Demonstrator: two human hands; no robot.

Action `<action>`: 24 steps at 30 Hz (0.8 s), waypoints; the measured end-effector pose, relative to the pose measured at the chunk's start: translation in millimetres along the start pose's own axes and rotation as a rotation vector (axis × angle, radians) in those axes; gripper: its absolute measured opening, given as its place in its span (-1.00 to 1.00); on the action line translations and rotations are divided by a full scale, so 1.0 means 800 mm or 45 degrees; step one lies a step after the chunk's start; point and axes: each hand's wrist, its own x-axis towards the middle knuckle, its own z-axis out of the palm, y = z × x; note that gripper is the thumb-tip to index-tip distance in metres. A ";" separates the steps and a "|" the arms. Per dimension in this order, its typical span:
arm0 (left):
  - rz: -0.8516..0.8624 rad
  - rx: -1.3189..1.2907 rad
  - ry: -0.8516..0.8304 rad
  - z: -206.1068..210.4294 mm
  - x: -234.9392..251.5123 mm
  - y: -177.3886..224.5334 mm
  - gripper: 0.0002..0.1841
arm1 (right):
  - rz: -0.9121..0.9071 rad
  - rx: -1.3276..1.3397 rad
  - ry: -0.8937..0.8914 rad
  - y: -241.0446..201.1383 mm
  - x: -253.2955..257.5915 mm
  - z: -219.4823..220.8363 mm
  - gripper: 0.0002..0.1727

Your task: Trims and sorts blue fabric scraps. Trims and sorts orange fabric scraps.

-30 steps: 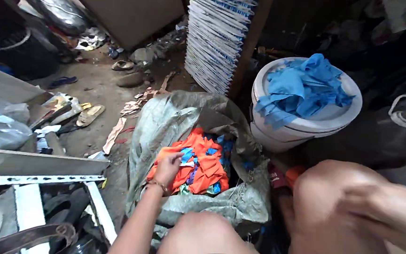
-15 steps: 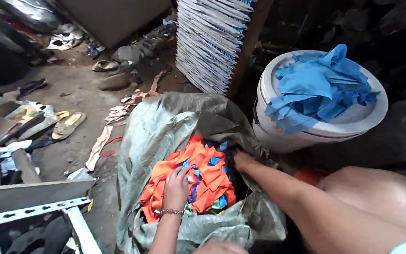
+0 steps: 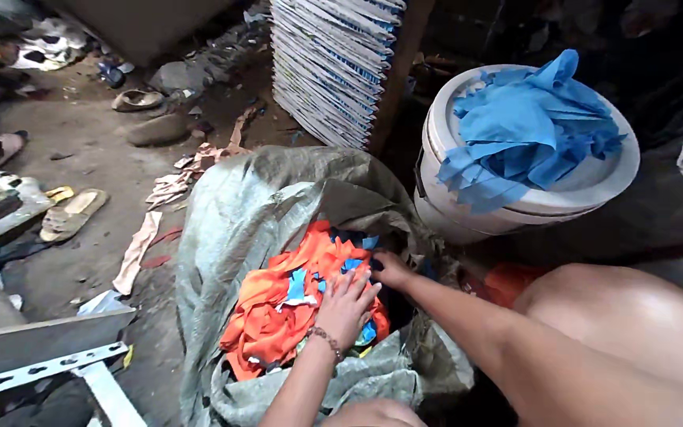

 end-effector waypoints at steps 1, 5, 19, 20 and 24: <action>-0.053 0.046 -0.114 0.001 0.002 0.000 -0.36 | 0.000 -0.057 -0.051 -0.007 0.000 0.003 -0.41; -0.226 0.131 -0.238 0.003 -0.002 -0.005 -0.41 | 0.092 -0.103 -0.180 -0.020 -0.001 0.002 -0.42; -0.366 -0.310 0.952 0.062 -0.086 -0.055 -0.76 | 0.455 1.078 0.275 0.005 -0.015 -0.042 -0.56; -0.389 -0.328 0.967 0.063 -0.088 -0.055 -0.77 | 0.456 1.156 0.285 0.002 -0.016 -0.042 -0.54; -0.475 -0.382 1.053 0.062 -0.102 -0.060 -0.81 | 0.399 1.209 0.300 -0.013 -0.012 -0.041 -0.49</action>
